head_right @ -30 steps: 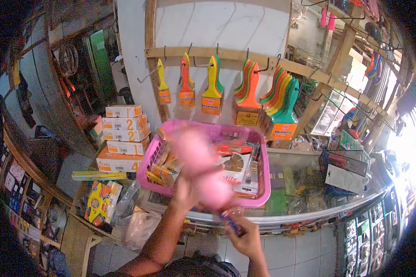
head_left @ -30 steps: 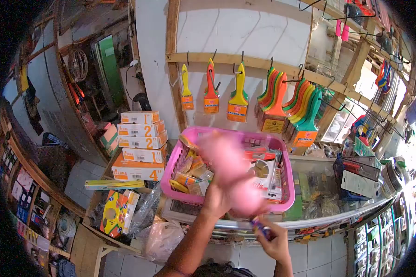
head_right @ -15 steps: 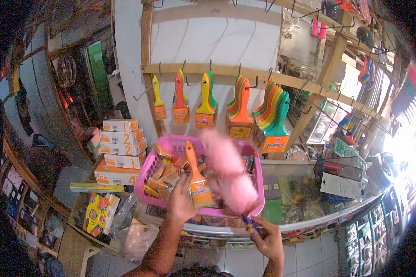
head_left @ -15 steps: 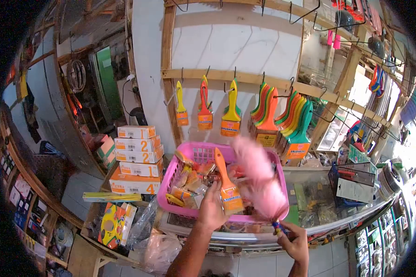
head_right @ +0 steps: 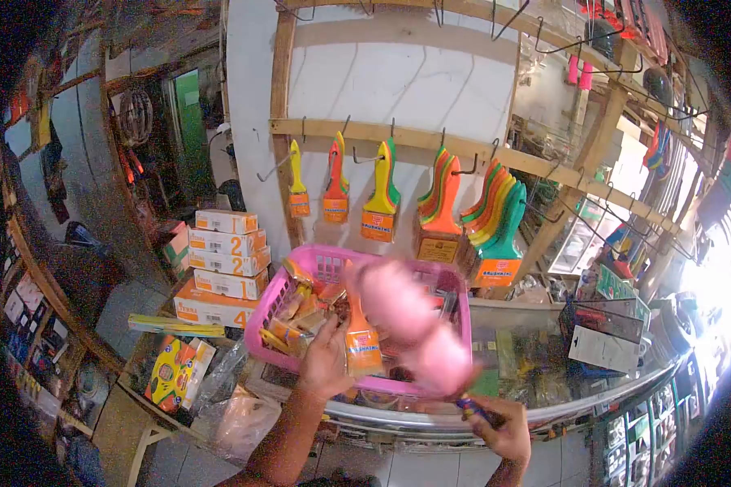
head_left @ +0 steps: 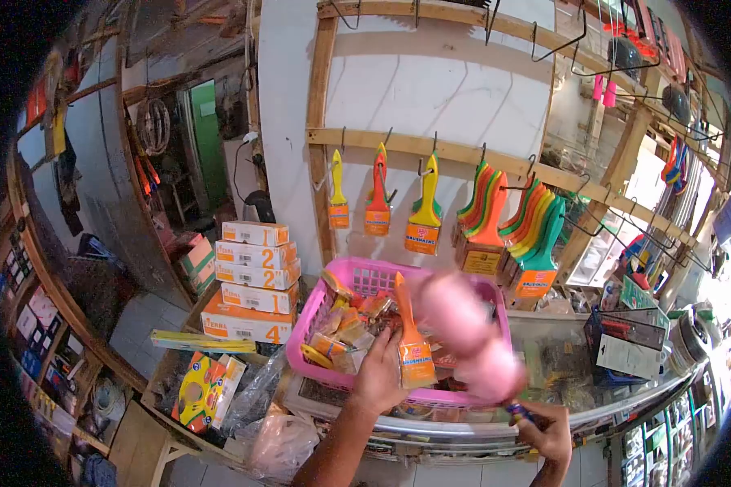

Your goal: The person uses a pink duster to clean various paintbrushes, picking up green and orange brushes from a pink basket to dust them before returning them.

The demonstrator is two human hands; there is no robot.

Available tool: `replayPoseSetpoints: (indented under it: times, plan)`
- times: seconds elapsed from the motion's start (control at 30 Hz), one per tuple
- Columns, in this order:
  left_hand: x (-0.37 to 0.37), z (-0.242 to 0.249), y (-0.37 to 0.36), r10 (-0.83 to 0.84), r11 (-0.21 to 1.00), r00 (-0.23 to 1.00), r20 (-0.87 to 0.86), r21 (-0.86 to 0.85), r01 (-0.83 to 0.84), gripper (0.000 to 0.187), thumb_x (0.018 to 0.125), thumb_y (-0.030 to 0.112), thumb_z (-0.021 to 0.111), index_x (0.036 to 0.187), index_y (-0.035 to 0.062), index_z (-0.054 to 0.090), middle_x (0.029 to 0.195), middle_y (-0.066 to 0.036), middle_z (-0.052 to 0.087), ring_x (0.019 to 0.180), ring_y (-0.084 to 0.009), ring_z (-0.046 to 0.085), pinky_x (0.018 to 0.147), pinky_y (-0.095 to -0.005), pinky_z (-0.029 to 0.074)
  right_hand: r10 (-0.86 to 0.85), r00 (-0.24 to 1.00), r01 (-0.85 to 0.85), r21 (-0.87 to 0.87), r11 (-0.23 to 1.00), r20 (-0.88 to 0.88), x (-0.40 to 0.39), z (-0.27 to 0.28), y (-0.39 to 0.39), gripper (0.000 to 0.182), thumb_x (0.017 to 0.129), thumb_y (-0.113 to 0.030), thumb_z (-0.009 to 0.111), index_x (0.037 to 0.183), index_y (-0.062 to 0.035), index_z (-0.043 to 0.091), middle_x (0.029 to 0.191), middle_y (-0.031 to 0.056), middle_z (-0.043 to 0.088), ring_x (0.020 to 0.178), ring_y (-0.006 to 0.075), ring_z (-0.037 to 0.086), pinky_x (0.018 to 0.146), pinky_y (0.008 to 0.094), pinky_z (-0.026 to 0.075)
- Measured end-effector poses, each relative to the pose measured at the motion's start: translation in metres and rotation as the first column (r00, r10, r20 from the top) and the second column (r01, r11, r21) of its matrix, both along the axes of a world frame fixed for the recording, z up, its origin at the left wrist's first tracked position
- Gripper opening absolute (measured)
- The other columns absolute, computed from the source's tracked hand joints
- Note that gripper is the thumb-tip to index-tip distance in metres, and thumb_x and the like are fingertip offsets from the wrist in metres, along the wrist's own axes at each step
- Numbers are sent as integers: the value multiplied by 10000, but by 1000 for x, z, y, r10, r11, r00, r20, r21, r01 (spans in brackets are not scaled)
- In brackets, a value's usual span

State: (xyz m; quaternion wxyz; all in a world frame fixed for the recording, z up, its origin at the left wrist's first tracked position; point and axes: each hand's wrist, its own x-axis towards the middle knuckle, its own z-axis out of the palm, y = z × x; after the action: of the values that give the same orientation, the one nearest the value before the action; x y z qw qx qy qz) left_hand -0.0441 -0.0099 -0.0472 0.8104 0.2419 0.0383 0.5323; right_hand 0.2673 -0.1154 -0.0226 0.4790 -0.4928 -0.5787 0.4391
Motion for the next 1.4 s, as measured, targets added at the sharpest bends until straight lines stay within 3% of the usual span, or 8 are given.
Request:
replayPoseSetpoints:
  times: [0.33,0.53,0.7,0.8,0.93,1.03,1.17,1.4]
  plan:
    - [4,-23,-6,132,990,989,60,44,-135,631,1011,536,378,1519,168,306,1463,-121,465,1332,-323,469,1100,-587,346,173,984,-172,-56,984,26,-7,-22,-12,407,805,-73,776,1173,62,665,1006,132,725,868,152,669,775,284,530]
    - [0,-6,-2,-315,888,669,673,-40,458,675,1005,612,295,1526,183,285,1468,-164,447,1322,-351,472,1058,-651,357,3,999,-10,-189,982,-35,-6,-21,-15,402,775,-90,806,1143,32,700,983,130,738,866,155,661,820,307,522]
    - [2,8,-8,97,979,980,-174,195,-62,648,1015,537,342,1507,116,325,1433,-174,480,1340,-343,440,1115,-604,309,326,944,-324,41,945,-46,8,-34,-8,371,801,-50,781,1153,25,694,909,105,727,781,134,656,693,264,522]
    - [-3,-24,2,652,742,462,-601,631,-226,659,1018,500,350,1501,53,330,1480,-164,431,1372,-382,394,1148,-539,306,137,959,-172,-126,977,-249,6,-39,-16,347,780,-31,789,1115,17,716,886,96,720,721,114,621,644,263,491]
    - [4,13,-8,-110,990,994,-18,92,111,720,1010,599,212,1555,129,221,1523,-206,361,1351,-437,400,1084,-656,329,439,897,-440,25,897,52,14,-33,-4,356,843,-36,725,1188,30,666,831,104,684,606,93,541,495,232,406]
    - [4,9,-6,-86,996,996,-15,-36,86,731,1005,632,181,1533,143,306,1516,-229,372,1372,-430,377,1080,-674,312,39,901,-76,-67,995,-431,-7,-24,-7,372,810,-5,751,1176,28,688,877,103,699,643,83,551,541,239,425]
    - [3,9,-10,-121,992,983,141,42,116,715,1009,620,198,1528,140,307,1484,-224,411,1352,-428,401,1091,-651,318,367,928,-366,-24,930,56,7,-20,-15,294,884,-77,708,1141,47,634,861,113,681,583,78,515,465,235,381]
    - [8,13,-15,-226,974,950,217,78,214,673,1024,585,227,1523,140,303,1454,-212,450,1316,-404,447,1121,-609,309,205,964,-229,-135,964,-172,0,-26,-21,289,871,-56,720,1137,31,646,938,103,690,622,72,532,489,222,407]
